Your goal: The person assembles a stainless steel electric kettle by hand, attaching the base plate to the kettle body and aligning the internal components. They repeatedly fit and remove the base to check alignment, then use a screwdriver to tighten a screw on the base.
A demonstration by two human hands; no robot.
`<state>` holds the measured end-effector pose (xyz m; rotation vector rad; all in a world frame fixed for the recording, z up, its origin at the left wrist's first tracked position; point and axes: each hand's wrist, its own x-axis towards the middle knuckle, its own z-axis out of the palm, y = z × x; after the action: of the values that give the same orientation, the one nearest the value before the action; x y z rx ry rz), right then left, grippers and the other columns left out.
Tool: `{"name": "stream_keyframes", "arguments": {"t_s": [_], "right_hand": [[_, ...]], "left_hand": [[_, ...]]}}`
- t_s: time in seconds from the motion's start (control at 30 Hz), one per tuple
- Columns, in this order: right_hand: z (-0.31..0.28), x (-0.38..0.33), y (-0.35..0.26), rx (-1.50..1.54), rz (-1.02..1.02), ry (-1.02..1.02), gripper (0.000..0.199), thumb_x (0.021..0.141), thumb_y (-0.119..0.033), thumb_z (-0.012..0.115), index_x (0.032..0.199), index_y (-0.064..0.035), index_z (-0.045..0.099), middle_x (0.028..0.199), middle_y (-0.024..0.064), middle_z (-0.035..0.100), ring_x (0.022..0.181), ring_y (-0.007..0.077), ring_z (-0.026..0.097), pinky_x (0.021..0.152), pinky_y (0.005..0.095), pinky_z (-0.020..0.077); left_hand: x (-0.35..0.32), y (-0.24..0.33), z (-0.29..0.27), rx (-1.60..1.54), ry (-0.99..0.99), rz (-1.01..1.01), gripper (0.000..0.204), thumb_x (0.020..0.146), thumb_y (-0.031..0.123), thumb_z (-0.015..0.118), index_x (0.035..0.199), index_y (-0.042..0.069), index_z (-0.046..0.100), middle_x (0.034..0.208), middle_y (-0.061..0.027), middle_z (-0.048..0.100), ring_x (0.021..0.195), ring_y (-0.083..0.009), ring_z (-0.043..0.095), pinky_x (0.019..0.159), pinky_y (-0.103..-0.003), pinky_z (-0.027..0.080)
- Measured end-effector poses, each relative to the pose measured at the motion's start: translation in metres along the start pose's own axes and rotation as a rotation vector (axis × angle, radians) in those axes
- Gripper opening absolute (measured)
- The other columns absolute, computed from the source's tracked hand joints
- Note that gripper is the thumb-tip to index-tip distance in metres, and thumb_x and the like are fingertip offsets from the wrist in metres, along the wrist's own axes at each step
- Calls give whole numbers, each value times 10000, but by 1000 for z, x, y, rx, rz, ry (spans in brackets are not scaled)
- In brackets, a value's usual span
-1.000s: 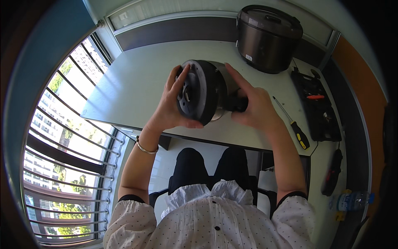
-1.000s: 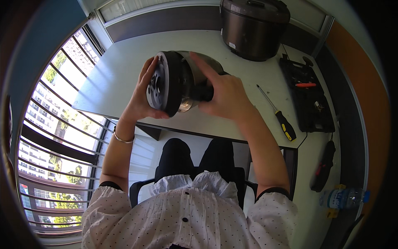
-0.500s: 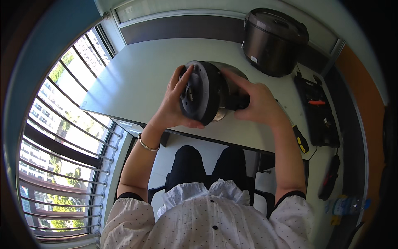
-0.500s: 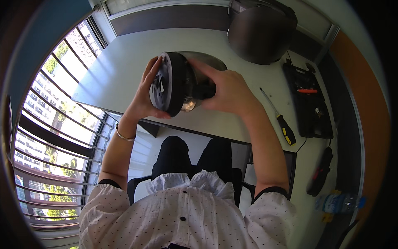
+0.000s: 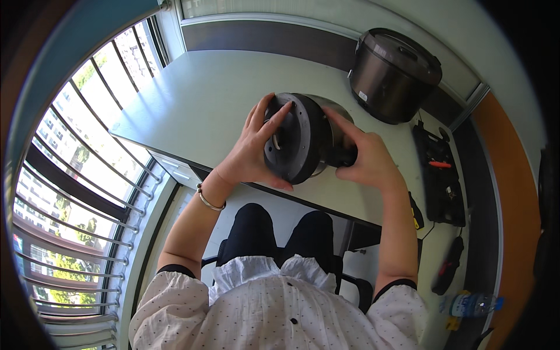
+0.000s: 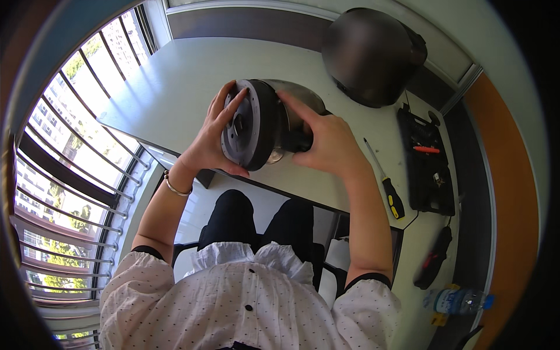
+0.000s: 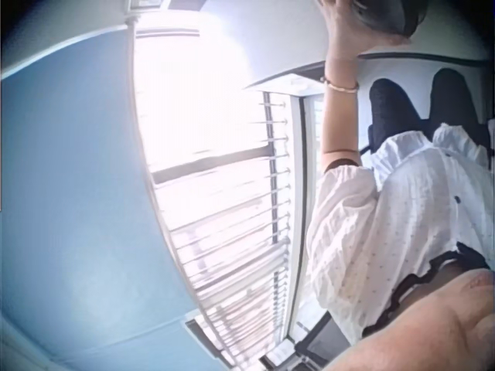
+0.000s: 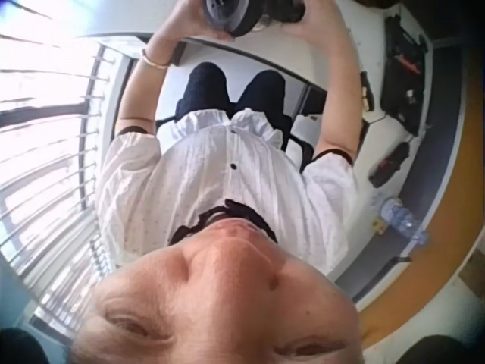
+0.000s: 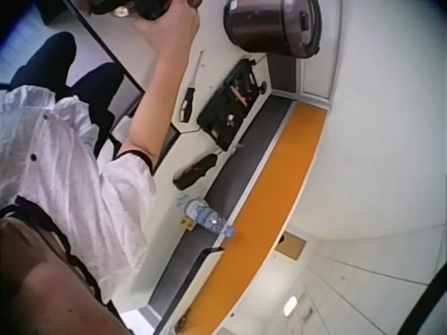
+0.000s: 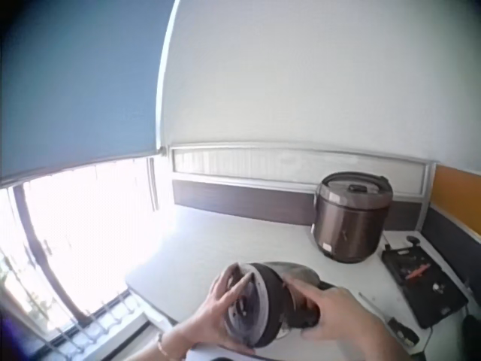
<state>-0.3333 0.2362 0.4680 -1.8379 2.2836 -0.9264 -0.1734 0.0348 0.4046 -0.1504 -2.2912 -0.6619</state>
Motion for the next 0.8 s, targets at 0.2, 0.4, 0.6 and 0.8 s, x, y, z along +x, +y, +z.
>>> {"name": "stream_keyframes", "arguments": {"t_s": [0.2,0.4,0.6,0.8], "right_hand": [[3,0,1,93,-40,-2,770,532,-86,668,1279,-238,561,691,109,611,598,259,577,626,316,475],[13,-1,7,104,-149,25,535,563,-49,673,1093,-118,675,824,141,667,701,290,627,659,325,502],[15,-3,9,46,-200,54,471,581,-43,713,1051,-60,679,847,141,662,736,309,630,661,336,503],[22,-4,21,137,-333,190,428,602,2,749,1015,-16,638,786,96,646,683,195,621,650,289,491]], "left_hand": [[-9,-16,4,-189,77,-40,1337,347,554,884,1469,148,279,1466,-256,190,1348,-448,215,1092,-480,236],[-10,-4,13,-39,114,-76,1312,357,547,880,1463,155,293,1454,-274,196,1337,-466,216,1078,-513,245],[-4,5,17,80,134,-35,1288,360,566,864,1453,167,313,1448,-292,175,1314,-494,225,1060,-538,264],[-1,-8,22,35,149,12,1295,361,594,856,1454,168,309,1450,-290,170,1309,-493,231,1056,-540,271]]}}
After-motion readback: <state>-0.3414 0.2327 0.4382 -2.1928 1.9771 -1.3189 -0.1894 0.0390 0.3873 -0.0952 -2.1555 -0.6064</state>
